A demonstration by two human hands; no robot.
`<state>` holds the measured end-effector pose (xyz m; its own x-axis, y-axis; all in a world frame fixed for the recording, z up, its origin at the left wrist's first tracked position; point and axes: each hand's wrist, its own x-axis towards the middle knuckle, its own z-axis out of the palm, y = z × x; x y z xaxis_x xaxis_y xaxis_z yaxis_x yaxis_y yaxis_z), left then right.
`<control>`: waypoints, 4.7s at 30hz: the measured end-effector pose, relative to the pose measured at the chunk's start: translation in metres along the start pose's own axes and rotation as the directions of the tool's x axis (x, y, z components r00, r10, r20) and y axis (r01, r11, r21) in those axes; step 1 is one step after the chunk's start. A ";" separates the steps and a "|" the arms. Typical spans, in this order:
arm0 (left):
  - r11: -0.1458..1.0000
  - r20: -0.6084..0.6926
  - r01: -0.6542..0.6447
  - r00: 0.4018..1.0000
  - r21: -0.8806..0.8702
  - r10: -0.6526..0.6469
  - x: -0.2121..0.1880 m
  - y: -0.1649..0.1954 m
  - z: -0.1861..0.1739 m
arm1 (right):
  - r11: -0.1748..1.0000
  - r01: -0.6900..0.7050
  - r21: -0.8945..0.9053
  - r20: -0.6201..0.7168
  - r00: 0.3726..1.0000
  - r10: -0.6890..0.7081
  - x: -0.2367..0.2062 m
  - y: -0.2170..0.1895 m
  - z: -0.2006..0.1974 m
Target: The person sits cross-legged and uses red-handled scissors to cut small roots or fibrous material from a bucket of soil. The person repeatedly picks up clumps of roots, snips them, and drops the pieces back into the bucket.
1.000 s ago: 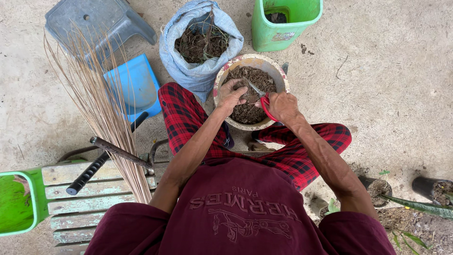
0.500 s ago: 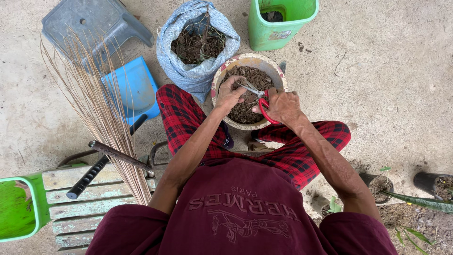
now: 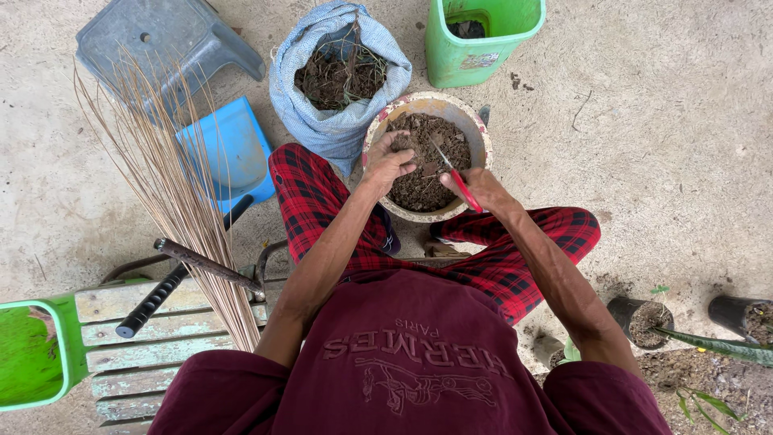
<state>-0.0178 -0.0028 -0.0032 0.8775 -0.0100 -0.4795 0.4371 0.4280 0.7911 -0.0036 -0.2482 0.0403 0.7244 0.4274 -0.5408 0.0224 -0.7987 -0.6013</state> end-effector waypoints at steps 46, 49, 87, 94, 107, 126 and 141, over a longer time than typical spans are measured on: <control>0.976 0.058 -0.034 0.997 -0.213 0.048 0.009 -0.001 0.018 | 0.803 0.104 -0.587 -0.197 0.944 -0.266 -0.027 -0.044 -0.038; 0.976 0.043 -0.036 0.998 -0.216 0.046 0.007 -0.003 0.018 | 0.781 0.103 -0.616 -0.194 0.941 -0.278 -0.020 -0.033 -0.029; 0.982 -0.073 -0.147 0.988 -0.122 0.139 0.004 -0.007 0.029 | 0.812 0.088 -0.577 -0.259 0.923 -0.283 -0.016 -0.044 -0.021; 0.989 -0.054 -0.133 0.990 -0.072 0.129 -0.001 -0.008 0.023 | 0.978 0.073 -0.195 -0.088 0.992 -0.091 0.000 -0.021 -0.008; 0.980 -0.046 -0.071 0.997 -0.186 0.064 0.002 -0.005 0.017 | 0.958 0.120 -0.259 -0.094 0.984 -0.149 -0.008 -0.018 -0.007; 0.980 -0.007 -0.118 0.993 -0.160 0.118 0.003 -0.013 0.019 | 0.941 0.130 -0.312 -0.165 0.968 -0.189 0.003 -0.017 -0.008; 0.980 -0.069 -0.098 0.994 -0.176 0.087 0.013 -0.005 0.031 | 0.924 -0.019 -0.381 -0.117 0.993 -0.028 -0.021 -0.048 -0.030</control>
<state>-0.0024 -0.0335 -0.0017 0.8963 0.0896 -0.4343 0.3078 0.5791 0.7549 0.0012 -0.2315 0.0981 0.7994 0.3971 -0.4509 0.2694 -0.9077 -0.3217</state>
